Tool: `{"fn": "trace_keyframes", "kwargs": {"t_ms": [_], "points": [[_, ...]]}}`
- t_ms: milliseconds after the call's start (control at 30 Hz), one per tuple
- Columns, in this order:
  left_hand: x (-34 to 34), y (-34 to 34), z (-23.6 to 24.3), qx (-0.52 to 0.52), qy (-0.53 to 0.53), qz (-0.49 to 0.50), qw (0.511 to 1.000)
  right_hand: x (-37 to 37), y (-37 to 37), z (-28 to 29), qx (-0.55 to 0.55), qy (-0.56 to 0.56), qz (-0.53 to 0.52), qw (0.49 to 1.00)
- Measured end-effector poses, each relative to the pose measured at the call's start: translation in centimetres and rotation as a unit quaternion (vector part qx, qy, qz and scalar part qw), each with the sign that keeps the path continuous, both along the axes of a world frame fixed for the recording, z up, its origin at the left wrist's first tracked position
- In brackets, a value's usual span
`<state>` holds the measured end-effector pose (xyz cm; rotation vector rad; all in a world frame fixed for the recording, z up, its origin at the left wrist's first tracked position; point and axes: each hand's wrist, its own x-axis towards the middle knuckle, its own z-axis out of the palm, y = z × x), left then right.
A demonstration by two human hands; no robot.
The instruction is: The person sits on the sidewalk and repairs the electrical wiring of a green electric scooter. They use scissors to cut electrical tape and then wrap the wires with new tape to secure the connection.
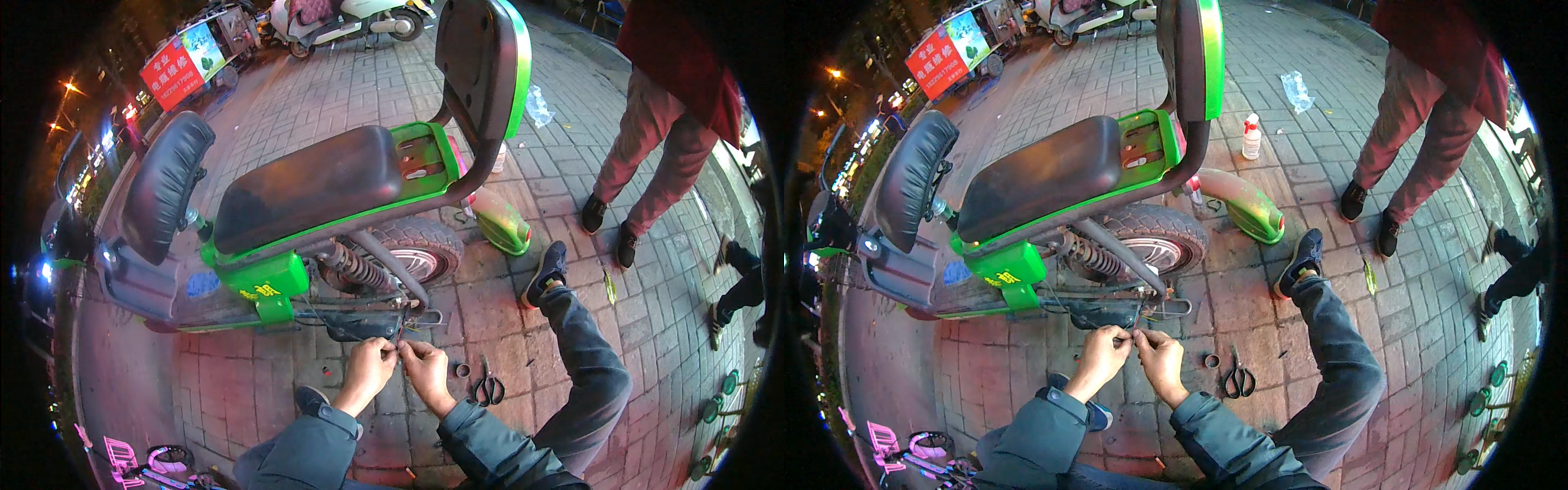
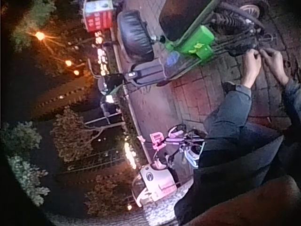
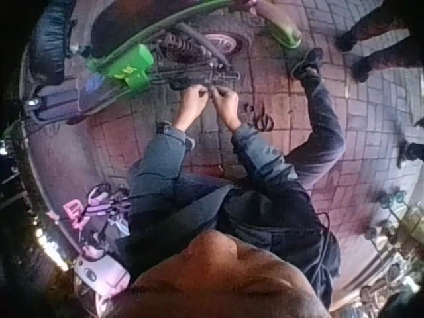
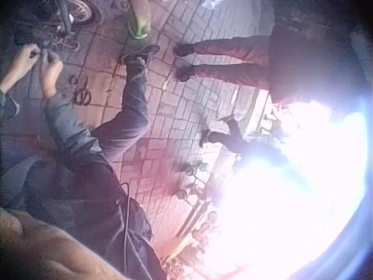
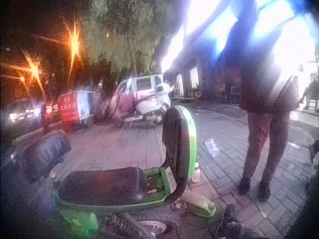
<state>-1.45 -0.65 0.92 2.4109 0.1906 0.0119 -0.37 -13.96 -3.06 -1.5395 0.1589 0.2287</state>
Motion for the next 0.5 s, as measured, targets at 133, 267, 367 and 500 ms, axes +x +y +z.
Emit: {"fn": "trace_keyframes", "kwargs": {"t_ms": [133,267,367,500], "points": [[0.0,0.1,0.2,-0.013,-0.007,0.005,1.000,0.7,-0.1,-0.3,0.037,0.016,0.034,0.999],[-0.3,0.2,1.0,-0.071,0.033,0.035,0.996,1.2,0.1,-1.1,0.255,0.129,0.063,0.956],[-0.4,0.5,1.3,-0.112,0.069,0.066,0.989,1.1,0.7,-1.6,0.408,0.205,0.063,0.887],[-0.5,1.2,0.9,-0.132,0.087,0.065,0.985,0.8,1.3,-1.7,0.480,0.268,0.037,0.835]]}}
